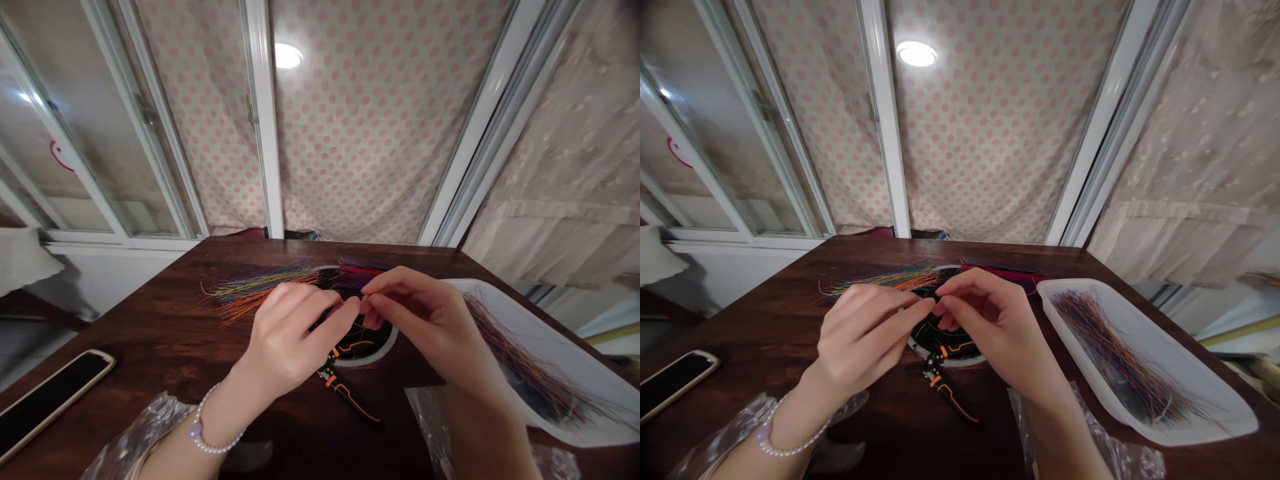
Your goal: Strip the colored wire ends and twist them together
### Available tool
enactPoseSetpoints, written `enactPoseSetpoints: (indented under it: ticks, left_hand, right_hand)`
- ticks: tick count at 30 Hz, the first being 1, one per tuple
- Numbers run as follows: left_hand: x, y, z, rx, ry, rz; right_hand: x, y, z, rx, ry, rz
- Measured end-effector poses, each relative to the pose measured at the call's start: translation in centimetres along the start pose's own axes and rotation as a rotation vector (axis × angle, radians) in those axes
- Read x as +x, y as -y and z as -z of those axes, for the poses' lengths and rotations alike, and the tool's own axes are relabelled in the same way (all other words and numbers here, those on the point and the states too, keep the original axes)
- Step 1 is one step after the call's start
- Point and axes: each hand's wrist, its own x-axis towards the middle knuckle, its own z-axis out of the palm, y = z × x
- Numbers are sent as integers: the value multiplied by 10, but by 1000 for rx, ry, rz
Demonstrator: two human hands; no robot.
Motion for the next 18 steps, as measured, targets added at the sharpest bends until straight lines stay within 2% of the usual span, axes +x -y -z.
enactPoseSetpoints:
  ticks: [4, 10, 14, 18]
  left_hand:
    - [1, 1, -3, 122, 1, -43]
    - [-1, 0, -5, 166, 24, 28]
    - [-3, 0, -4, 109, 33, 116]
    - [-3, -1, -4, 61, -6, 184]
  right_hand:
    - [-2, -2, -3, -167, -99, 61]
    - [-8, -5, -8, -484, -228, 242]
    - [-10, -6, -12, -535, -240, 326]
    - [-10, -6, -14, -533, -241, 363]
